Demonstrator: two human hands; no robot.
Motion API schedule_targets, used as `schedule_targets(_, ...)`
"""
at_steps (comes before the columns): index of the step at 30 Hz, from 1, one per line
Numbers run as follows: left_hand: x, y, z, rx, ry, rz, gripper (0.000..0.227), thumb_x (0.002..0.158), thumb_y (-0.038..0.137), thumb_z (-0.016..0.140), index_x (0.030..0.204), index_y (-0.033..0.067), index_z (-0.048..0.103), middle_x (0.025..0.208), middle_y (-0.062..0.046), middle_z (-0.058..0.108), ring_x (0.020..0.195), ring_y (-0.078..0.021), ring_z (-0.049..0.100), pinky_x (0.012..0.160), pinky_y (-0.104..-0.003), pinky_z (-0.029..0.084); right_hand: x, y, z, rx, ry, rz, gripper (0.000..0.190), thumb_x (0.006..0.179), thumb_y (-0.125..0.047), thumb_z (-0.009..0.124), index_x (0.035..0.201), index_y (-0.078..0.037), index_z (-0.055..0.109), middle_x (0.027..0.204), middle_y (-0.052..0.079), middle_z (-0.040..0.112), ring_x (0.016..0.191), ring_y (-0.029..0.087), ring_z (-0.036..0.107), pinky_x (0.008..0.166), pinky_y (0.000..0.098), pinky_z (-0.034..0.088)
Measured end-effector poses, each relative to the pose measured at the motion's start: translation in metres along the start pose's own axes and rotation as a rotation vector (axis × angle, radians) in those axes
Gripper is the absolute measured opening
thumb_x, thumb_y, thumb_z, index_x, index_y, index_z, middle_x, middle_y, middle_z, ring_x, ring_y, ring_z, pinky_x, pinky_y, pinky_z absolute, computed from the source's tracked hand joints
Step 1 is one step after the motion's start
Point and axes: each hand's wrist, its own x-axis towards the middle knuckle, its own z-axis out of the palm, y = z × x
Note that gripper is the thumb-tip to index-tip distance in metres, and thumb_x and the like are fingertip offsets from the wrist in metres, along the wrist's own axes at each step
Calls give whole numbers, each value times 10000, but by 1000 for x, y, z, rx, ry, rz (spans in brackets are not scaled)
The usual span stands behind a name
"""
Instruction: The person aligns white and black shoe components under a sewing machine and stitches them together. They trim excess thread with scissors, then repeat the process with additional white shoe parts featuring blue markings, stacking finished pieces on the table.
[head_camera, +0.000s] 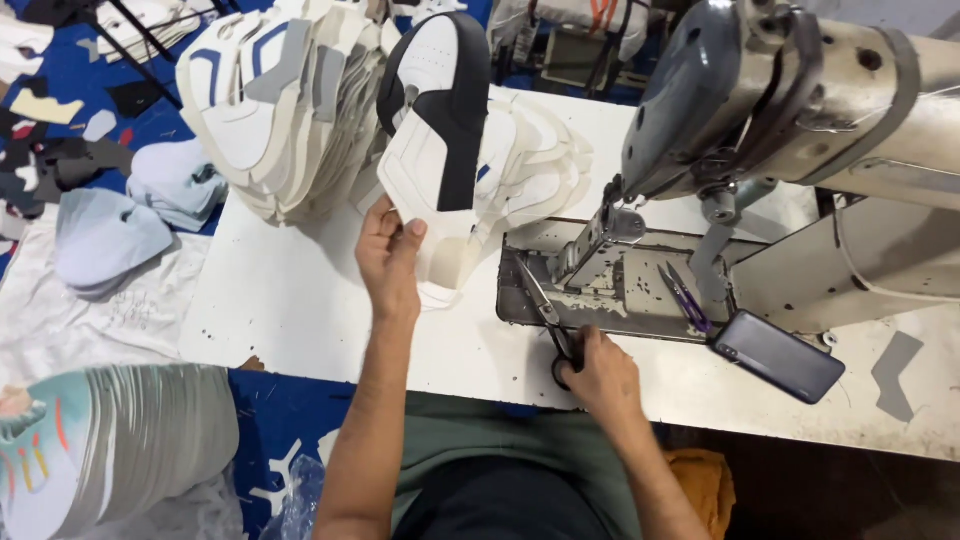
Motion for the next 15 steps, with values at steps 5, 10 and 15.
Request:
schedule_targets(5,2,9,-1,110,-40,55,438,957,26,726,1357,-55,567,1248,-125,710,1154,-159,655,1066,-303,499,-5,49,4,472,-319,260,366,787,-171,784,1100,-19,670,833,32,756,761,205,792,662,360,634)
schedule_targets(10,-1,12,3,123,-25,20,393,957,1,703,1325,-34,569,1205,-117,715,1116,-150,657,1049,-300,507,-43,6,11,1358,-390,581,703,757,-295,811,1369,-59,559,762,18,612,575,135,576,498,278,485)
schedule_targets(15,-10,7,3,145,4,-6,367,963,-20,691,1311,-24,575,1179,-114,717,1084,-154,654,1018,-292,508,-18,-65,-11,1905,-560,460,873,825,-649,742,1306,56,556,817,82,585,652,161,552,581,295,464)
